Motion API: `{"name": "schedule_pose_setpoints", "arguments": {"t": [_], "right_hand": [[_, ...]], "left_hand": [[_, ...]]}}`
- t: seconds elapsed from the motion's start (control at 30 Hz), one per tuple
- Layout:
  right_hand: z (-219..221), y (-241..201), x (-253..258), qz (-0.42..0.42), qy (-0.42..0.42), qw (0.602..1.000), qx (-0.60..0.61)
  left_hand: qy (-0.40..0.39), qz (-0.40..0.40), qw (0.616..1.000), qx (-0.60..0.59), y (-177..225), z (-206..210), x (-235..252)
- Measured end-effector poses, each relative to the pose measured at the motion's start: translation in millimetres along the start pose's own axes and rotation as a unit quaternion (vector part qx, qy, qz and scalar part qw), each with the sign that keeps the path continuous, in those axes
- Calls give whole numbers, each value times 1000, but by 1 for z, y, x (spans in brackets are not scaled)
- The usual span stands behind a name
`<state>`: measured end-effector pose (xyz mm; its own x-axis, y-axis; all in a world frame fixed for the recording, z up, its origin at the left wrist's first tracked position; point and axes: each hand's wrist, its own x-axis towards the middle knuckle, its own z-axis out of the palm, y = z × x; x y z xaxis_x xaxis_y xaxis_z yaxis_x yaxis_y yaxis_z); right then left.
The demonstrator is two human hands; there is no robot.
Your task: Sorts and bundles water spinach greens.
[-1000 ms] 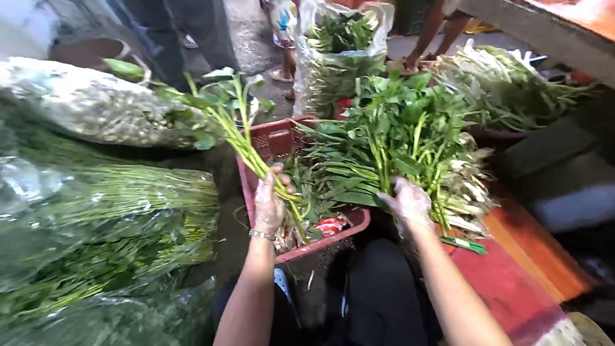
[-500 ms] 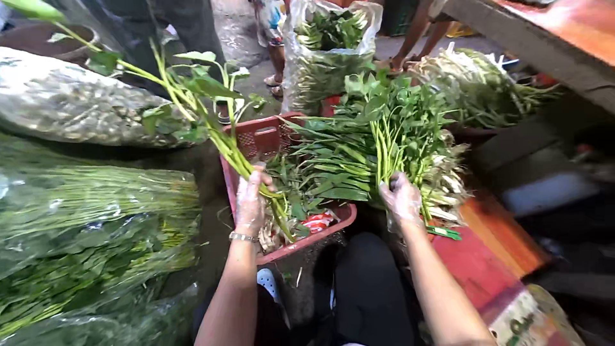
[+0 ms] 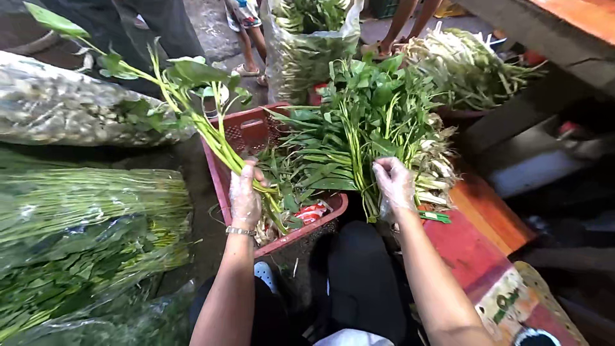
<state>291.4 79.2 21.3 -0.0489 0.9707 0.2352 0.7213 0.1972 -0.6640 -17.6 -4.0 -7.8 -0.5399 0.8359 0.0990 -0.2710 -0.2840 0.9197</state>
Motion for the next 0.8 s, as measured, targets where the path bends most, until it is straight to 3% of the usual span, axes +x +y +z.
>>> {"name": "schedule_pose_setpoints", "arguments": {"t": [0.07, 0.17, 0.43, 0.5, 0.57, 0.67, 0.73, 0.8], "right_hand": [[-9, 11, -3, -18, 32, 999, 1], [-24, 31, 2, 34, 47, 998, 0], [-12, 20, 28, 106, -106, 977, -152], [-15, 22, 32, 113, -82, 986, -96], [-18, 28, 37, 102, -18, 993, 51], [-31, 18, 34, 62, 83, 962, 252], [-45, 1, 30, 22, 119, 950, 286], [-53, -27, 21, -27, 100, 952, 289]], "left_hand": [[0, 4, 1000, -6, 3, 2, -1], [0, 29, 1000, -4, 2, 2, -4], [18, 63, 997, -37, -3, 3, -12], [26, 58, 997, -47, -1, 3, -14], [25, 55, 996, -60, 1, 1, -14], [-7, 53, 996, -77, -1, -2, -14], [-26, 39, 995, -83, -1, 3, -17], [-31, 24, 996, -83, 3, 8, -21]]}}
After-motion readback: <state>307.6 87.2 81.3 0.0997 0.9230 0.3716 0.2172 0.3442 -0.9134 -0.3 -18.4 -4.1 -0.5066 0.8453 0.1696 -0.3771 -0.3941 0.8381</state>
